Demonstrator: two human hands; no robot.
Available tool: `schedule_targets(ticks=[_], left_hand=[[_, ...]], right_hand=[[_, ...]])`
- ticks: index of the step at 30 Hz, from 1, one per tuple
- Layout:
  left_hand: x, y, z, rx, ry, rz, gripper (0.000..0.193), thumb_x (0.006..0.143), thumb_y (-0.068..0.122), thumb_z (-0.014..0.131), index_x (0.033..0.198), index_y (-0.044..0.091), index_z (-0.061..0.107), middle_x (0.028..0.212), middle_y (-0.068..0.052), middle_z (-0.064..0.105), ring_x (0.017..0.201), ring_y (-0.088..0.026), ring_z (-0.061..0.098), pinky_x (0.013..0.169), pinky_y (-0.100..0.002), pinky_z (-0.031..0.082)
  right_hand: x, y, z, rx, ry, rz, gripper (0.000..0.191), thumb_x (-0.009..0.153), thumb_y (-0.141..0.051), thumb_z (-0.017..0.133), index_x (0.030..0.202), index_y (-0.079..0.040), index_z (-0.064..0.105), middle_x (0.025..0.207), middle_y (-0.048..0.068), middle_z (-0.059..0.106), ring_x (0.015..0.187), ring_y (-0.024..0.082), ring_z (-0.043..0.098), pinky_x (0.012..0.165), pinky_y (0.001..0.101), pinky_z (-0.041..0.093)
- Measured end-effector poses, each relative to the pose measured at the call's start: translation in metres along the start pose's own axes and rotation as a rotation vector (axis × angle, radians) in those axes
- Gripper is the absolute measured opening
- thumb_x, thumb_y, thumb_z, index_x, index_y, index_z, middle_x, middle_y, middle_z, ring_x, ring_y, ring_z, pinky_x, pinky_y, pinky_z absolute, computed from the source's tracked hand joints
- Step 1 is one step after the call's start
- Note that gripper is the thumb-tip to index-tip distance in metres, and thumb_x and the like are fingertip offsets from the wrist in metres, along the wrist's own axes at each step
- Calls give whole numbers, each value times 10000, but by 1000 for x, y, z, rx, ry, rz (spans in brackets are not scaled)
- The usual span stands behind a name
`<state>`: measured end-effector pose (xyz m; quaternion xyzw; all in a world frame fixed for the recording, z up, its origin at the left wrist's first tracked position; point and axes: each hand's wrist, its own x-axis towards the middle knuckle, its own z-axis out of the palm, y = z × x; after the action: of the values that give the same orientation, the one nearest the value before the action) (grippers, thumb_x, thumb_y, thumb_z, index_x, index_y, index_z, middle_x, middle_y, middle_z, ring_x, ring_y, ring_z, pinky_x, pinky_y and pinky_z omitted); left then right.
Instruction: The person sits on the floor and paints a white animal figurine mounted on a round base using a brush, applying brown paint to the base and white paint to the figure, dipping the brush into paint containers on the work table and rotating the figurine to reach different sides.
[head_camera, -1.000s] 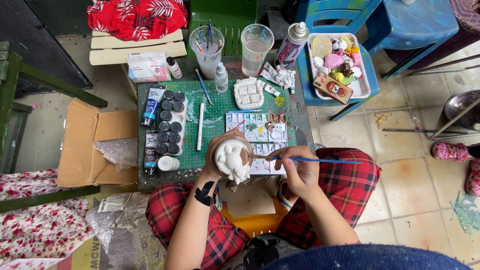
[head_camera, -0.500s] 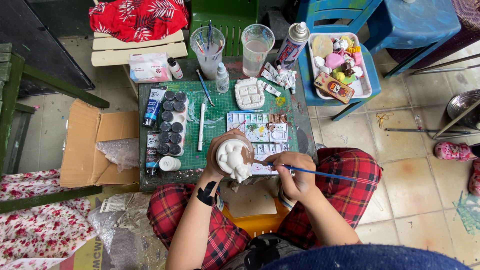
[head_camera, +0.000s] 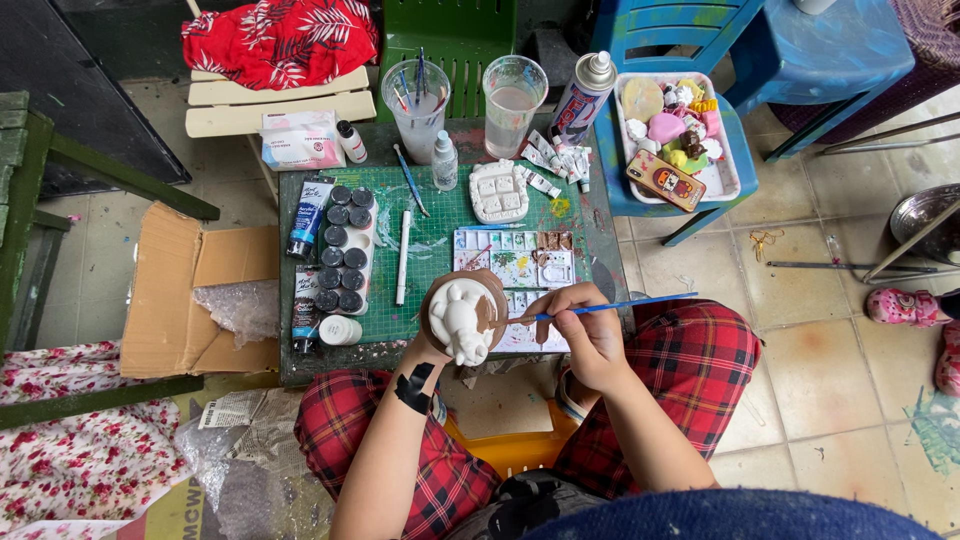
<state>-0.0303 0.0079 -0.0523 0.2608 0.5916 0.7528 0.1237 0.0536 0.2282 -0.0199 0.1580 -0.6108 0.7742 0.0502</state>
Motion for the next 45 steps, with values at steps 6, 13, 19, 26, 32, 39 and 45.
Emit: schedule_targets(ticks=[6, 13, 19, 26, 32, 39, 45], left_hand=[[-1, 1, 0, -12, -27, -4, 246, 875, 175, 787, 1046, 21, 701, 1046, -92, 696, 897, -171, 700, 809, -324, 586], [-3, 3, -2, -17, -59, -5, 250, 887, 180, 782, 1063, 25, 695, 1057, -96, 693, 906, -174, 699, 819, -327, 585], [-2, -1, -4, -25, -45, -8, 253, 898, 185, 778, 1077, 28, 691, 1066, -99, 691, 914, -176, 698, 828, -329, 584], [-4, -6, -6, -28, -26, -3, 257, 910, 190, 772, 1094, 32, 685, 1076, -102, 687, 923, -179, 696, 838, -332, 583], [-4, -7, -5, -26, -33, 0, 261, 920, 195, 768, 1108, 36, 681, 1085, -105, 685, 931, -181, 695, 847, -334, 582], [-4, -8, -4, -24, -33, 2, 265, 932, 200, 763, 1125, 40, 675, 1096, -109, 682, 940, -184, 694, 857, -337, 581], [-6, -7, -4, -22, -42, 5, 269, 943, 205, 758, 1139, 43, 671, 1105, -112, 679, 948, -186, 693, 866, -339, 581]], right_hand=[[13, -14, -6, 80, -108, 72, 109, 1133, -153, 449, 1153, -48, 471, 1122, 211, 682, 837, 155, 618, 798, 316, 525], [14, -17, -2, -9, -137, 101, 85, 1122, -119, 478, 1131, -37, 496, 1095, 191, 680, 844, 153, 613, 805, 320, 535], [13, -15, -4, -38, -103, 85, 92, 1119, -127, 482, 1122, -37, 500, 1098, 186, 688, 844, 147, 613, 800, 319, 540], [12, -13, -5, 1, -99, 85, 94, 1119, -130, 474, 1130, -38, 492, 1108, 190, 689, 840, 145, 611, 799, 316, 539], [19, -9, -9, -6, -108, 89, 84, 1115, -116, 479, 1139, -37, 493, 1113, 201, 685, 834, 156, 608, 796, 320, 530], [19, -4, -9, 41, -133, 87, 96, 1110, -135, 487, 1134, -44, 506, 1114, 201, 682, 835, 168, 619, 784, 319, 536], [22, -1, -11, 172, -24, 110, 113, 1114, -151, 499, 1137, -40, 504, 1102, 199, 683, 818, 164, 602, 773, 313, 519]])
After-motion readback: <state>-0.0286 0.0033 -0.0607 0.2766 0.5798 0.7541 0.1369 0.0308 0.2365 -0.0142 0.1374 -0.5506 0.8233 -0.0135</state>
